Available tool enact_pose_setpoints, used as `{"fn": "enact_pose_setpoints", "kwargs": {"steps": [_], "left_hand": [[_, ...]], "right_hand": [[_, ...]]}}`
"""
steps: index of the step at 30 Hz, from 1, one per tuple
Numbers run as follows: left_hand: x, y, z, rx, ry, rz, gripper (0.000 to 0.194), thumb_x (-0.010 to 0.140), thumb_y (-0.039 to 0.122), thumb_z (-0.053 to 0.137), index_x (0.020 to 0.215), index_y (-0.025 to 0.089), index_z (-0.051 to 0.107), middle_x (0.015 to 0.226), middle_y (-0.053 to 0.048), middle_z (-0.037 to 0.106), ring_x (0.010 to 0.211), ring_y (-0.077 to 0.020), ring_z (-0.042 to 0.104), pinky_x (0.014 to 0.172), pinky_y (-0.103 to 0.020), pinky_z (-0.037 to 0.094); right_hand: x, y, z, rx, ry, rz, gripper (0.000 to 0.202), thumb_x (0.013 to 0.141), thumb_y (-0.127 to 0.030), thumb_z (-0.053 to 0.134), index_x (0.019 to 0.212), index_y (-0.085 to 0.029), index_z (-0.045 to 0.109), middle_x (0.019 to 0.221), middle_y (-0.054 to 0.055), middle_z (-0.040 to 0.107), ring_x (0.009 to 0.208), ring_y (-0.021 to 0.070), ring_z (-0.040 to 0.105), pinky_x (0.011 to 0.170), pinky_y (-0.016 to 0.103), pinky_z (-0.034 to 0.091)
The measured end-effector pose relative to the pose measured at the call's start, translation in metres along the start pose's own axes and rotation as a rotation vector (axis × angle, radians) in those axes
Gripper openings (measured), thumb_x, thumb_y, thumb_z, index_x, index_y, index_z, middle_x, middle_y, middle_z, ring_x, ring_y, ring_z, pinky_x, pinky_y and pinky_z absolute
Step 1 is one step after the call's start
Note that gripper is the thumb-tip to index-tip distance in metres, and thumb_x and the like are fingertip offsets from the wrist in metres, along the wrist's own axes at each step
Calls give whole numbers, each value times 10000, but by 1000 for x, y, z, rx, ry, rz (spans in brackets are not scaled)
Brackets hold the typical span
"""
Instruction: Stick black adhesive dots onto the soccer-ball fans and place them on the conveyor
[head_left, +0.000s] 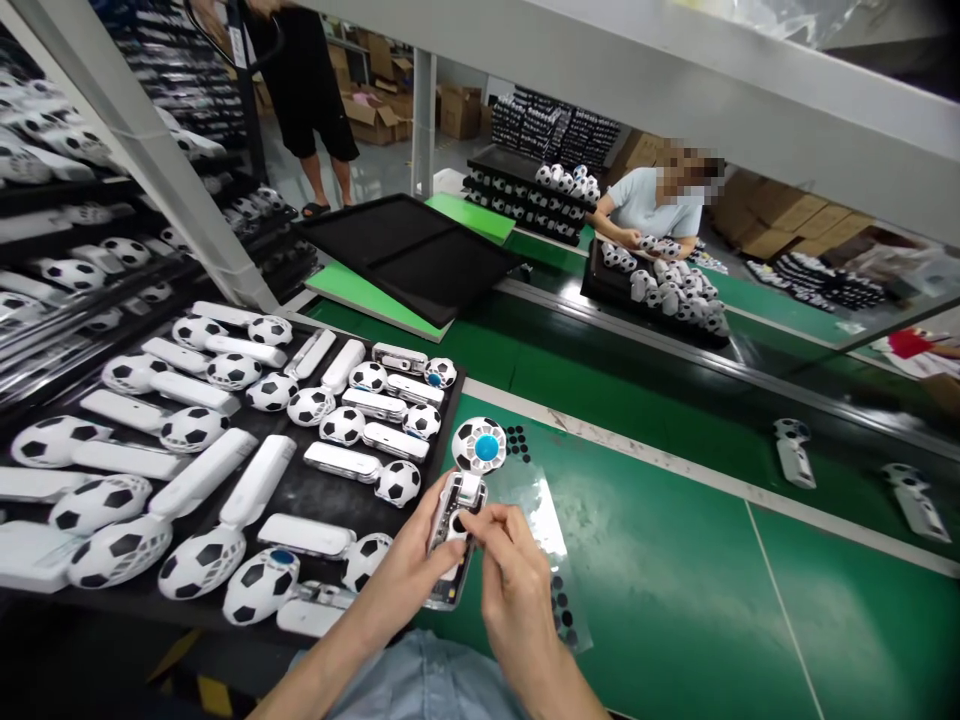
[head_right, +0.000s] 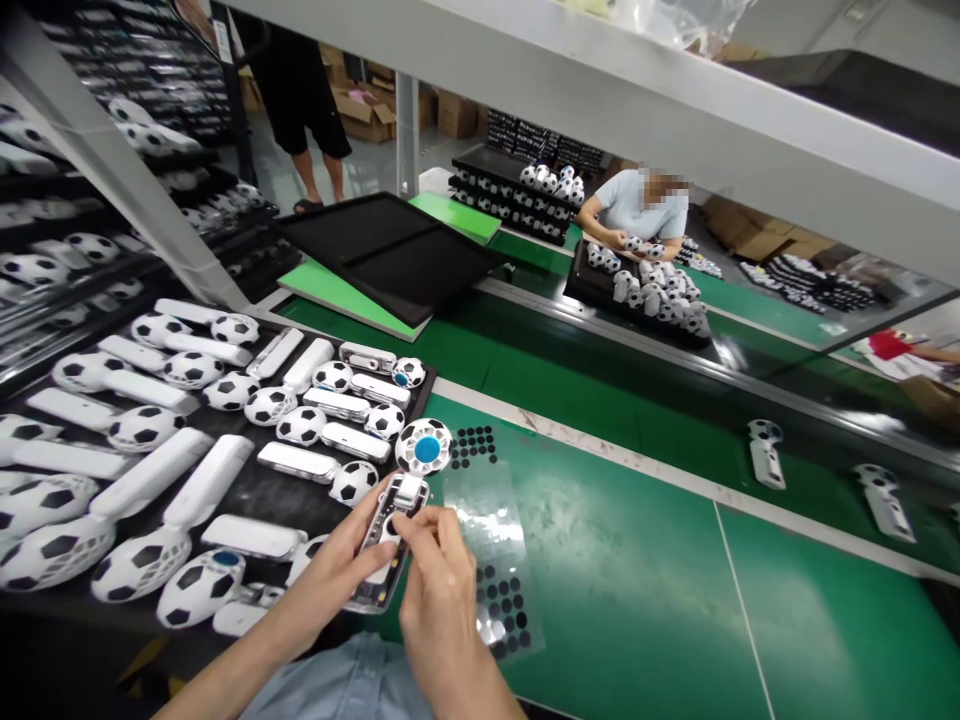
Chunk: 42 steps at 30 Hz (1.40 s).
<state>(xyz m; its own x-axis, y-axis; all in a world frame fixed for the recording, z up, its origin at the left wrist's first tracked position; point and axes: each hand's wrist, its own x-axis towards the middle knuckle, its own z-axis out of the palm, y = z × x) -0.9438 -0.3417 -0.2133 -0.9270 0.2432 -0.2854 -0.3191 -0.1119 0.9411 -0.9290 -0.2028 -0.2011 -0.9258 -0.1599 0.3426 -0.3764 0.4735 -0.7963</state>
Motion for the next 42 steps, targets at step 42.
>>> {"fn": "enact_pose_setpoints", "kwargs": {"steps": [42], "left_hand": [[47,18,-32,495,300,74,501,804,346,424,1260,152,503,1258,-138,528,1135,-278,474,983,-444,373]], "right_hand": [[15,112,0,491,203,708,683,717,-567,602,1263,-182,460,1025,109,657,706,224,639,523,320,518]]}}
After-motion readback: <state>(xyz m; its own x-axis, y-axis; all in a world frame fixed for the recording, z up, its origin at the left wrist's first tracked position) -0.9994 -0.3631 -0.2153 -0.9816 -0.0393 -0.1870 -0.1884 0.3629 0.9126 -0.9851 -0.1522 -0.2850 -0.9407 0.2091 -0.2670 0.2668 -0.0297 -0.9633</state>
